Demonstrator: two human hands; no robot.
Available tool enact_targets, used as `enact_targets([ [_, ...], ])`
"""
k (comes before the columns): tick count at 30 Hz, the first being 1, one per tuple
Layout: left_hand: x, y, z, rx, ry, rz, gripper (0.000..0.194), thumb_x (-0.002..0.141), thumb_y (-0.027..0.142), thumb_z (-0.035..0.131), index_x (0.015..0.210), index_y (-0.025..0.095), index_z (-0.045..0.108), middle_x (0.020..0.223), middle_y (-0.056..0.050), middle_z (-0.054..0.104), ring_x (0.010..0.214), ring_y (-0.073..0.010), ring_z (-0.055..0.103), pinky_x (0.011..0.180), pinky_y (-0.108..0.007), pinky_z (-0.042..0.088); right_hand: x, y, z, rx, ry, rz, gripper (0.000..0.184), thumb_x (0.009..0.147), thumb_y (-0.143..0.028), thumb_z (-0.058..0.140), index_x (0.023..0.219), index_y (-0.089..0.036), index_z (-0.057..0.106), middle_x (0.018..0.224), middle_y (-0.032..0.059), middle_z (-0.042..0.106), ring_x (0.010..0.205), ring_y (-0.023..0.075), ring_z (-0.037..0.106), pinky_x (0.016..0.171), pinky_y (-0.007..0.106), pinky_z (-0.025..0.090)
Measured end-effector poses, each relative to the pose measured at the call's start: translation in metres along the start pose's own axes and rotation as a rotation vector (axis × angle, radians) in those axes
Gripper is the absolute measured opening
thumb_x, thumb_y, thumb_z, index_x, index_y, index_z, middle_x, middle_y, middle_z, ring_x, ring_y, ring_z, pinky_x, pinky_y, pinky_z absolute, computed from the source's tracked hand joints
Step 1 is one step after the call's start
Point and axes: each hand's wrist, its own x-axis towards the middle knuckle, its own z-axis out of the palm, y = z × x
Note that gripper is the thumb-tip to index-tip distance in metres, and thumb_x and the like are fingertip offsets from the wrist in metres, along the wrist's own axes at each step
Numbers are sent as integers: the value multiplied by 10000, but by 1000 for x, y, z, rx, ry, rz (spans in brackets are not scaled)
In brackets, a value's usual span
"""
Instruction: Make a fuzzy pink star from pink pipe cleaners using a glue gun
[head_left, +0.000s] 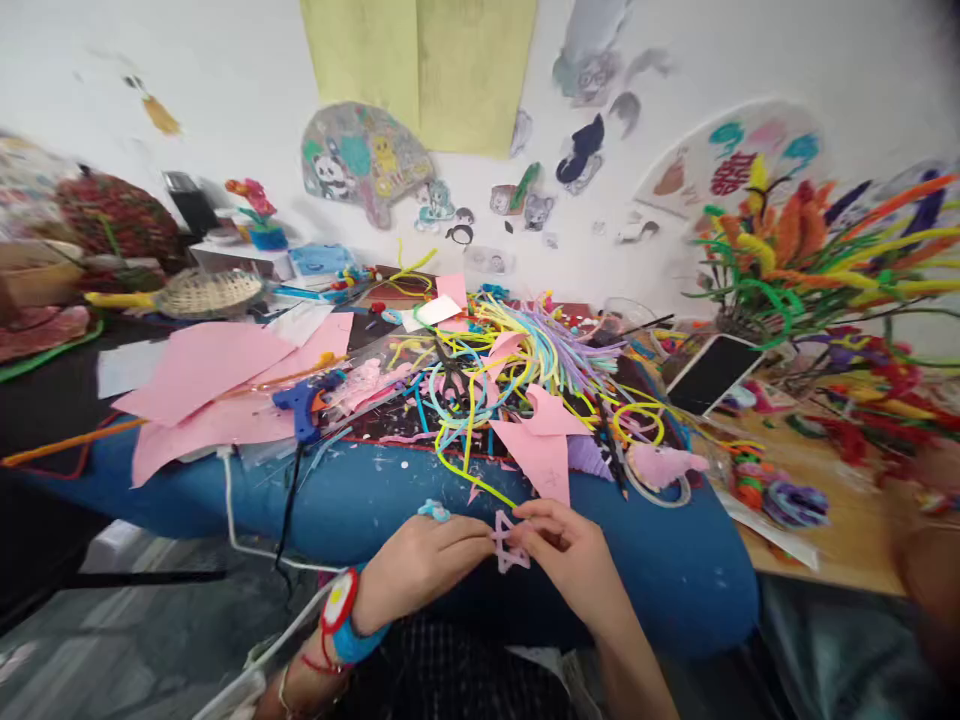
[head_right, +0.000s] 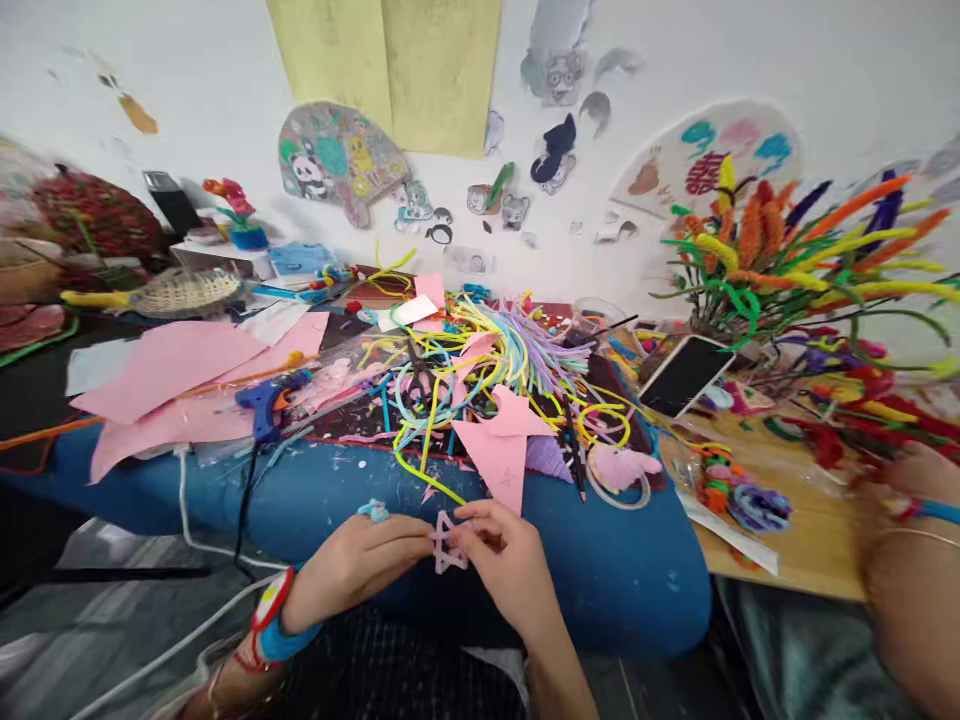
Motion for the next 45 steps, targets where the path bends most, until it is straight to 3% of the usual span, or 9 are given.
enact_targets([
  [6, -6, -4, 0, 18, -19, 141, 258, 944, 44, 418, 1151, 71, 569, 1007, -129, 733, 945, -207, 706, 741, -286, 592, -2, 3, 0, 71, -25, 42, 157, 756, -289, 699, 865, -187, 651, 692, 13, 754, 652, 162, 704, 611, 234, 529],
  [14, 2, -7, -11, -74, -27, 226, 296, 952, 66, 363, 1133, 94, 594, 866, -130, 736, 852, -216, 717, 750, -299, 586, -2, 2, 1, 66, -63, 44, 151, 765, -282, 692, 872, -188, 645, 715, 24, 765, 679, 164, 712, 637, 238, 515],
  [16, 1, -6, -10, -206, -33, 75, 248, 934, 140, 495, 1163, 151, 588, 909, -109, 742, 859, -207, 720, 757, -281, 575, -2, 1, 0, 63, -86, 46, 158, 774, -278, 688, 895, -192, 634, 729, 18, 766, 685, 159, 711, 645, 234, 513],
  [20, 4, 0, -2, -714, 52, -535, 565, 694, 365, 815, 1160, 159, 570, 900, -84, 730, 776, -201, 722, 734, -276, 576, -3, -7, -1, 64, -147, 56, 149, 768, -256, 697, 852, -207, 584, 676, -15, 742, 627, 139, 682, 621, 223, 499],
  [22, 8, 3, 5, -944, -13, -764, 316, 765, 374, 747, 938, 133, 640, 801, -74, 730, 687, -183, 718, 639, -251, 569, -2, -11, 0, 42, -149, 31, 154, 758, -262, 711, 791, -207, 571, 647, -27, 713, 606, 130, 658, 607, 217, 488],
  [24, 13, 5, 11, -1160, -40, -878, 268, 773, 369, 736, 798, 122, 635, 716, -70, 734, 647, -182, 719, 626, -258, 571, -1, -12, 1, -8, -125, -16, 150, 750, -267, 718, 732, -197, 587, 644, -29, 678, 601, 122, 629, 592, 212, 475],
  [30, 18, 3, 18, -1388, -22, -945, 272, 679, 295, 823, 801, 93, 688, 672, -62, 748, 597, -163, 711, 623, -252, 574, 1, -6, 3, -37, -35, -142, 119, 736, -249, 738, 680, -187, 653, 712, -10, 637, 627, 114, 596, 576, 206, 465],
  [37, 17, 8, 23, -1268, 252, -1006, 265, 673, 324, 825, 743, 90, 723, 709, -80, 771, 626, -173, 724, 635, -240, 582, -8, 0, -4, 192, -66, 51, 208, 708, -306, 792, 841, -196, 677, 755, 10, 722, 709, 141, 685, 684, 218, 533],
  [45, 11, 12, 26, -1321, 270, -1017, 275, 667, 343, 832, 731, 92, 739, 671, -79, 765, 595, -173, 714, 618, -244, 578, -9, 6, 3, 124, 15, 20, 149, 726, -321, 762, 743, -182, 711, 701, 24, 736, 648, 160, 687, 637, 234, 559],
])
